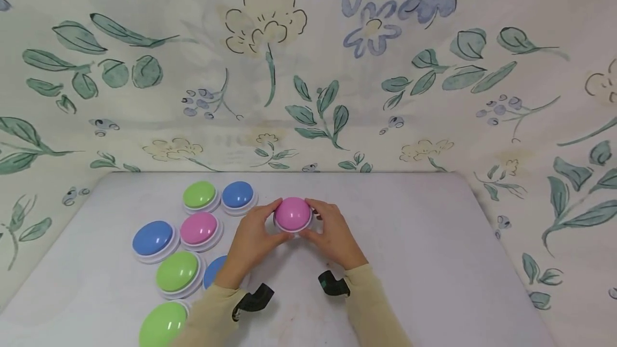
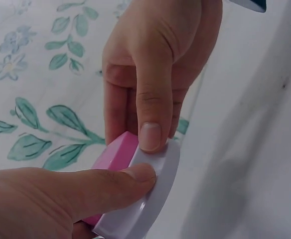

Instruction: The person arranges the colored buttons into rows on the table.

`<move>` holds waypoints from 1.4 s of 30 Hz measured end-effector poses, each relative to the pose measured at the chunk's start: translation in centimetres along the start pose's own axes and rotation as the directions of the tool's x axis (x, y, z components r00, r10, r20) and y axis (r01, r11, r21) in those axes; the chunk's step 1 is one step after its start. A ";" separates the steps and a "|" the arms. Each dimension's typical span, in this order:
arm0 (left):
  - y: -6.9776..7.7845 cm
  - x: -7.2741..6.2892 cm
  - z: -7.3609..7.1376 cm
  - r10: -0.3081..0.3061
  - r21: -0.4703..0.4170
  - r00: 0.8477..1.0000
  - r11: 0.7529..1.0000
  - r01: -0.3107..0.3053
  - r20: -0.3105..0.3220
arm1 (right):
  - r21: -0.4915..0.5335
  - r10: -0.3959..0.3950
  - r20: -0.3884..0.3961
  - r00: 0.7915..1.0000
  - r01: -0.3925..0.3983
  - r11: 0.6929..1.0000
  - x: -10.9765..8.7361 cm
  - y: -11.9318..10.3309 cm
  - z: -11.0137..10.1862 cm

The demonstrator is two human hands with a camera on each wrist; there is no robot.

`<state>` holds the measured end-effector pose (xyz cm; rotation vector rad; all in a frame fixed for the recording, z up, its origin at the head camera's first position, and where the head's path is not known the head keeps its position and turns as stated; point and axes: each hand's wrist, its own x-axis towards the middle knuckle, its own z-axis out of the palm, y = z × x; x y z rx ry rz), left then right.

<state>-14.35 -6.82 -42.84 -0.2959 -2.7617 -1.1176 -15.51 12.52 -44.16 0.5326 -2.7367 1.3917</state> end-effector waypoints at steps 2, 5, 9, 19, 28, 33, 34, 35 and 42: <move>0.2 0.1 0.4 0.001 -0.008 1.000 1.000 -0.001 0.002 | -0.006 -0.002 -0.004 1.000 0.002 1.000 -0.2 0.2 -0.3; 0.6 0.3 0.9 -0.001 -0.018 1.000 1.000 0.001 0.007 | -0.008 0.002 -0.010 1.000 -0.003 1.000 -0.4 0.6 -0.8; 1.3 0.4 1.7 -0.002 -0.041 1.000 0.999 0.003 0.022 | -0.010 0.011 -0.020 1.000 -0.011 1.000 -0.9 1.3 -1.5; 2.8 1.0 3.6 0.003 -0.086 0.999 0.996 0.002 0.050 | -0.025 -0.009 -0.045 0.999 0.008 1.000 -1.8 2.9 -3.1; 3.9 1.6 5.2 0.025 -0.109 0.997 0.994 -0.017 0.078 | -0.055 -0.005 -0.077 0.997 0.001 0.998 -2.7 4.0 -4.6; 4.5 1.9 5.9 0.042 -0.132 0.996 0.991 -0.030 0.085 | -0.050 0.002 -0.083 0.997 -0.006 0.999 -3.2 4.5 -5.4; 4.6 1.9 6.1 0.045 -0.134 0.995 0.990 -0.033 0.086 | -0.049 0.004 -0.086 0.996 -0.008 0.999 -3.3 4.6 -5.5; 4.7 1.9 6.3 0.047 -0.138 0.995 0.990 -0.035 0.088 | -0.047 0.007 -0.090 0.996 -0.011 0.999 -3.4 4.7 -5.7; 5.3 2.2 7.6 0.054 -0.142 0.993 0.989 -0.039 0.103 | -0.045 0.023 -0.102 0.995 -0.027 0.999 -4.0 5.5 -6.5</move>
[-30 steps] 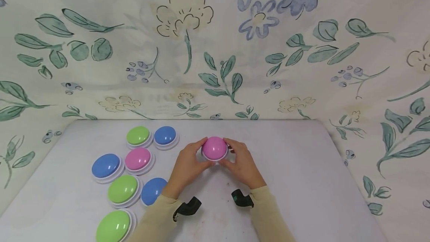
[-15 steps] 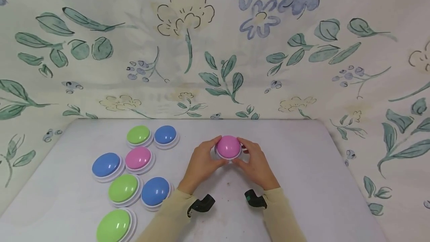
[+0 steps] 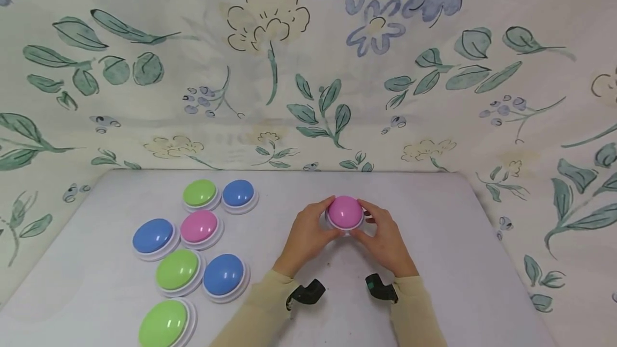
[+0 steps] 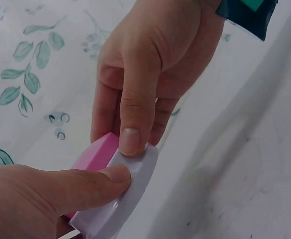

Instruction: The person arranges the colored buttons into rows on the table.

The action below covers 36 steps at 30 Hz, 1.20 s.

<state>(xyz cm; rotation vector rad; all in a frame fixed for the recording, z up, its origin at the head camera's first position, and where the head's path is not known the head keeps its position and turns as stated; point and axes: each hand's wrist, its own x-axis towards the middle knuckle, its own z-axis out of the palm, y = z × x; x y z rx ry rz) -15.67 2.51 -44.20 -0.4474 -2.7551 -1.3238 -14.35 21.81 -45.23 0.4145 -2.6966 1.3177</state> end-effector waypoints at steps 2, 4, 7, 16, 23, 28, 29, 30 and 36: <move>0.2 0.2 0.4 0.003 -0.004 1.000 1.000 -0.003 0.001 | -0.003 0.004 -0.002 1.000 -0.004 1.000 -0.1 0.3 -0.3; 0.4 0.3 0.7 0.006 -0.007 1.000 1.000 -0.006 0.001 | -0.004 0.013 -0.002 1.000 -0.013 1.000 -0.1 0.5 -0.5; 0.6 0.6 1.2 0.010 -0.006 1.000 1.000 -0.010 0.002 | -0.004 0.019 -0.004 1.000 -0.019 1.000 -0.2 0.9 -0.9; 1.2 1.3 2.7 0.014 0.007 1.000 1.000 -0.014 0.004 | 0.002 0.007 -0.030 1.000 -0.007 1.000 -0.4 2.1 -1.7; 1.6 1.7 4.0 0.012 0.012 1.000 1.000 -0.011 -0.012 | 0.029 0.047 -0.029 0.998 -0.046 0.999 -0.5 3.0 -2.0; 1.9 2.0 4.8 0.006 0.049 1.000 0.999 -0.005 -0.018 | 0.046 0.097 -0.036 0.995 -0.095 0.994 -0.6 3.5 -2.2; 1.9 2.0 4.9 0.004 0.051 1.000 0.999 -0.003 -0.019 | 0.048 0.108 -0.036 0.994 -0.106 0.993 -0.7 3.5 -2.2; 2.0 2.0 5.0 0.002 0.055 1.000 0.999 -0.001 -0.021 | 0.054 0.118 -0.036 0.992 -0.116 0.992 -0.7 3.6 -2.2; 2.3 2.0 5.6 0.001 0.053 1.000 0.999 0.001 -0.027 | 0.085 0.167 -0.020 0.986 -0.165 0.983 -0.9 3.7 -2.6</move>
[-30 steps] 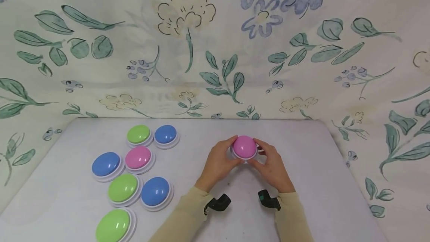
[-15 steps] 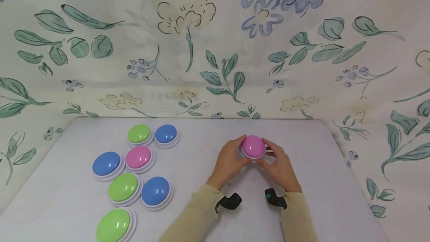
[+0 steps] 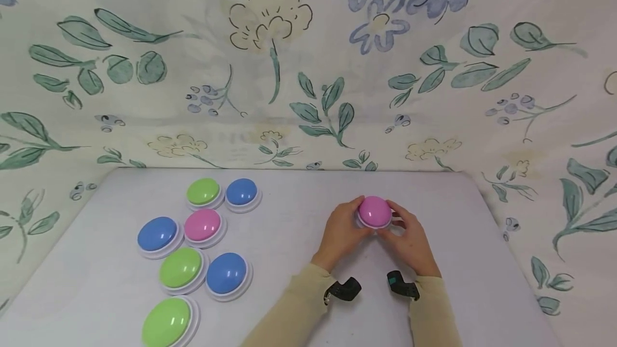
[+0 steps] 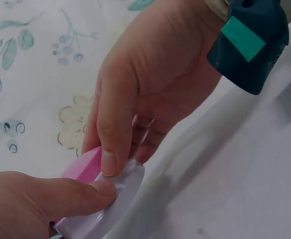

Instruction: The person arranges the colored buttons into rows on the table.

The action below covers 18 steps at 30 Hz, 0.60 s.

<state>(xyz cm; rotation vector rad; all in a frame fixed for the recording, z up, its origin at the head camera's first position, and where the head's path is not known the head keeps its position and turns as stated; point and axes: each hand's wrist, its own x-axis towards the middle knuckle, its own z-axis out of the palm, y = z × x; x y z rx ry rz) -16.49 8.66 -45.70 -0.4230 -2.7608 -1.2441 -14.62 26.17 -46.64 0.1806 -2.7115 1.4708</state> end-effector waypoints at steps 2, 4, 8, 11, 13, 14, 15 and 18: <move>0.0 0.0 0.3 0.000 -0.005 1.000 1.000 0.000 -0.003 | 0.009 0.011 0.003 1.000 -0.011 1.000 -0.1 0.0 -0.1; 0.1 0.0 0.6 -0.004 -0.010 1.000 1.000 0.004 -0.004 | 0.014 0.019 0.002 1.000 -0.019 1.000 -0.1 0.0 -0.2; 0.1 0.0 1.0 -0.020 -0.009 1.000 1.000 0.020 -0.003 | 0.019 0.033 0.001 0.999 -0.033 0.999 -0.1 0.1 -0.2; 0.1 -0.1 1.2 -0.031 -0.004 1.000 1.000 0.031 0.004 | 0.016 0.048 0.001 0.999 -0.048 0.999 -0.1 0.3 -0.2; 0.1 -0.1 1.3 -0.025 0.000 1.000 1.000 0.025 0.000 | 0.022 0.052 0.002 0.999 -0.052 0.998 -0.2 0.5 -0.2; 0.1 -0.2 1.4 -0.023 0.002 1.000 1.000 0.023 0.001 | 0.025 0.053 0.003 0.999 -0.053 0.998 -0.2 0.5 -0.2; 0.1 -0.2 1.4 -0.016 0.008 1.000 1.000 0.016 -0.003 | 0.027 0.054 0.004 0.999 -0.054 0.998 -0.2 0.6 -0.2; 0.2 -0.2 1.4 -0.001 0.027 1.000 1.000 0.001 -0.011 | 0.034 0.055 0.008 0.998 -0.056 0.998 -0.2 0.7 -0.3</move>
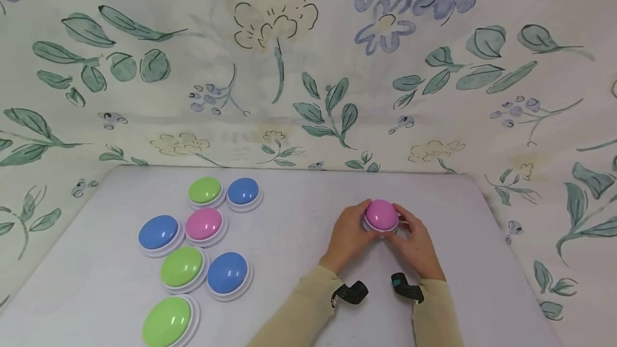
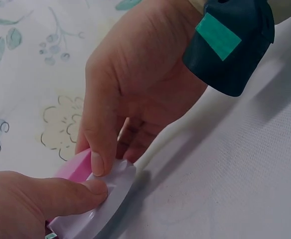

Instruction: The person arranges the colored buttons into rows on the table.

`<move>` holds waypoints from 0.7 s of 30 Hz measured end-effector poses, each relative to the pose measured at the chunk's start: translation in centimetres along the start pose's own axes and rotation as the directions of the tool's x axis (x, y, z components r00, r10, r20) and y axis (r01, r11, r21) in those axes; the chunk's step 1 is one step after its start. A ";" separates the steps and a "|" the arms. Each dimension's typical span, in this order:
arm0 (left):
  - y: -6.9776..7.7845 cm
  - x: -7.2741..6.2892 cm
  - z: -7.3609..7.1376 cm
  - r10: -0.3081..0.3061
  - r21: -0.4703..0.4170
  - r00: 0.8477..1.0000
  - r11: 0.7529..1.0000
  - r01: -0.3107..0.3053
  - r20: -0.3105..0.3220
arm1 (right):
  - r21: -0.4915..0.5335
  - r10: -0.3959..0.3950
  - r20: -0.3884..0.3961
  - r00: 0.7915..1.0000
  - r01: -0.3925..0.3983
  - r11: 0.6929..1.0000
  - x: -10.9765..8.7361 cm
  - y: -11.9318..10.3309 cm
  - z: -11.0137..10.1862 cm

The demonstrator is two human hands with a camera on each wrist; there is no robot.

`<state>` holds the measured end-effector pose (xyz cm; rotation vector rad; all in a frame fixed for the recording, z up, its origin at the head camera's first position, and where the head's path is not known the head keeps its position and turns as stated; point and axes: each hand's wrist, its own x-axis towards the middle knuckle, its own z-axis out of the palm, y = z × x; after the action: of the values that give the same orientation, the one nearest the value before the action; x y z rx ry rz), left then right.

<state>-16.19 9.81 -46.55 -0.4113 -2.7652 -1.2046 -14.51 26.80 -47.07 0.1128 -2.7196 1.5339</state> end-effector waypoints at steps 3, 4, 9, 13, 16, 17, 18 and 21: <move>0.1 0.0 0.0 -0.004 0.015 1.000 1.000 0.004 0.006 | 0.002 0.008 0.008 1.000 -0.008 1.000 0.0 0.1 0.0; 0.1 0.0 0.0 -0.006 0.019 1.000 1.000 0.006 0.007 | 0.002 0.012 0.012 1.000 -0.012 1.000 0.0 0.1 0.0; 0.0 0.1 0.3 -0.009 0.031 1.000 0.999 0.009 0.012 | -0.008 0.037 0.024 0.999 -0.037 0.999 0.0 0.4 0.0; 0.0 0.1 0.5 -0.009 0.042 1.000 0.999 0.009 0.017 | -0.025 0.042 0.024 0.999 -0.041 0.999 -0.1 0.6 -0.1; -0.1 0.1 0.5 -0.008 0.046 1.000 0.999 0.007 0.016 | -0.034 0.043 0.029 0.999 -0.042 0.999 -0.1 0.7 -0.1; -0.1 0.1 0.5 -0.007 0.046 1.000 0.999 0.006 0.015 | -0.032 0.046 0.031 0.998 -0.045 0.998 -0.1 0.8 -0.1; -0.1 0.1 0.5 -0.005 0.048 1.000 0.999 0.005 0.015 | -0.029 0.050 0.034 0.998 -0.049 0.998 0.0 0.8 -0.1; -0.2 0.1 0.6 -0.004 0.058 1.000 0.998 0.003 0.016 | -0.018 0.058 0.042 0.997 -0.057 0.998 -0.1 0.7 0.0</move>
<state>-16.36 10.11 -47.05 -0.4120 -2.8077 -1.1235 -14.51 27.16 -47.70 0.0678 -2.7915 1.5396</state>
